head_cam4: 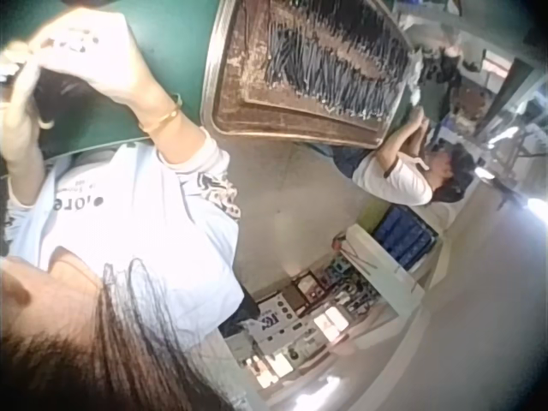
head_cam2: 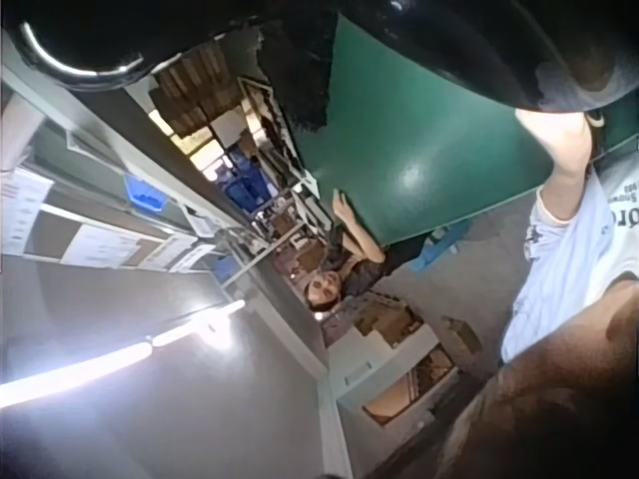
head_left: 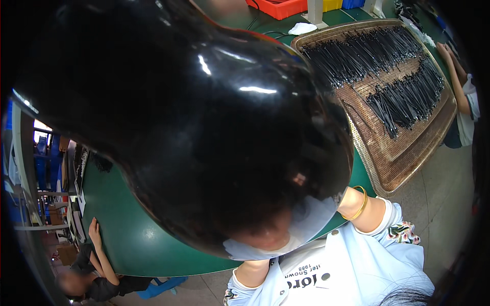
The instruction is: The person is assembling small electronic components by connecting or stripping wires at a factory workstation.
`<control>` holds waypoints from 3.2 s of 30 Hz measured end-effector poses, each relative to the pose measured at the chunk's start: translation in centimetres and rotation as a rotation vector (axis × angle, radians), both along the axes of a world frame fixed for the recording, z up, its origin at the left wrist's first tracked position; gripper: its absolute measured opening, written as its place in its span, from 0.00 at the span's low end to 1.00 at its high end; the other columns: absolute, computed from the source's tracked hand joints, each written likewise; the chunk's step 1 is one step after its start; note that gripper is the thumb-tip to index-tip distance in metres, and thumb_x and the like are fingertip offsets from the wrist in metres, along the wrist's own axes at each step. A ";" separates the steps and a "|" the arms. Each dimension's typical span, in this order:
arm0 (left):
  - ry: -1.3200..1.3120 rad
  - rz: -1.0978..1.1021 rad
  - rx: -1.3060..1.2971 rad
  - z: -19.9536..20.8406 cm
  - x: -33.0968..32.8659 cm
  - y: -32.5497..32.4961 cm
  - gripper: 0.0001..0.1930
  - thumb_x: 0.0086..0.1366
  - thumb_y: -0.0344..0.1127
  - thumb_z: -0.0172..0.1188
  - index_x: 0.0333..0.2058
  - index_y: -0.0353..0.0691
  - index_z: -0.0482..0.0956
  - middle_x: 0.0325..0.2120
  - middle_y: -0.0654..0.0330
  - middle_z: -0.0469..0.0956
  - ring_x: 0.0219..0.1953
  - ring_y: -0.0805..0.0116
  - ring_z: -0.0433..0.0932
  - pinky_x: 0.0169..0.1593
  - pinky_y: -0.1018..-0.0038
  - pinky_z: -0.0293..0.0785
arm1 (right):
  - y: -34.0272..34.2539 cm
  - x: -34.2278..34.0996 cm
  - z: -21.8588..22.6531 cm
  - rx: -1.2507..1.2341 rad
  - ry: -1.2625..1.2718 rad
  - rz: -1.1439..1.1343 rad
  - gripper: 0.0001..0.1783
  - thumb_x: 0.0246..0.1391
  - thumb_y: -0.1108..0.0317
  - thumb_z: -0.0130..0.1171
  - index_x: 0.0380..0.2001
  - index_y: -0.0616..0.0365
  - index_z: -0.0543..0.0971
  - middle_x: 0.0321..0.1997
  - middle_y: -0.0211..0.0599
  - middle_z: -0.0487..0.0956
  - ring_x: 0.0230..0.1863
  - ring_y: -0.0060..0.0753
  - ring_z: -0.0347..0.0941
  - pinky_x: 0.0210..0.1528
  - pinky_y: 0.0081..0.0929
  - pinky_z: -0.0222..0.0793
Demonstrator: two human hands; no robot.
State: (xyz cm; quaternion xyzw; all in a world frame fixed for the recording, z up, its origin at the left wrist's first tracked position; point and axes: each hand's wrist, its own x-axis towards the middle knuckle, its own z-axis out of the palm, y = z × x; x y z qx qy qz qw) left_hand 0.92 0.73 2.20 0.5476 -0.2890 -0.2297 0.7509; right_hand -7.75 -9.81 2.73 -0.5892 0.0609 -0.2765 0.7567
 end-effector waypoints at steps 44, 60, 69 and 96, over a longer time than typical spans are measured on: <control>-0.076 -0.154 0.159 0.5 -0.2 0.4 0.08 0.44 0.16 0.52 0.26 0.28 0.69 0.28 0.55 0.71 0.30 0.74 0.68 0.39 0.81 0.62 | 0.2 0.1 0.1 -0.087 0.069 -0.038 0.08 0.38 0.70 0.56 0.26 0.62 0.73 0.23 0.30 0.71 0.27 0.18 0.66 0.31 0.16 0.62; 0.164 -0.138 0.111 -0.3 0.4 0.4 0.11 0.44 0.18 0.50 0.30 0.26 0.68 0.28 0.53 0.71 0.31 0.69 0.70 0.39 0.78 0.63 | 0.0 -0.4 0.9 0.198 -0.020 -0.026 0.11 0.38 0.73 0.55 0.30 0.65 0.73 0.28 0.35 0.74 0.31 0.21 0.68 0.37 0.17 0.63; 0.154 -0.114 0.018 -0.4 0.3 0.2 0.10 0.43 0.17 0.51 0.29 0.29 0.67 0.24 0.56 0.70 0.28 0.72 0.69 0.35 0.81 0.63 | 0.2 -0.1 0.1 0.178 -0.002 -0.073 0.09 0.39 0.73 0.55 0.29 0.63 0.72 0.22 0.31 0.72 0.27 0.16 0.66 0.32 0.14 0.62; 0.062 -0.069 0.093 0.1 0.0 0.1 0.06 0.48 0.19 0.48 0.28 0.27 0.69 0.24 0.57 0.69 0.23 0.76 0.66 0.29 0.84 0.60 | 0.3 0.1 -0.1 0.076 0.010 -0.046 0.08 0.41 0.71 0.53 0.28 0.63 0.74 0.23 0.31 0.73 0.26 0.16 0.66 0.29 0.14 0.61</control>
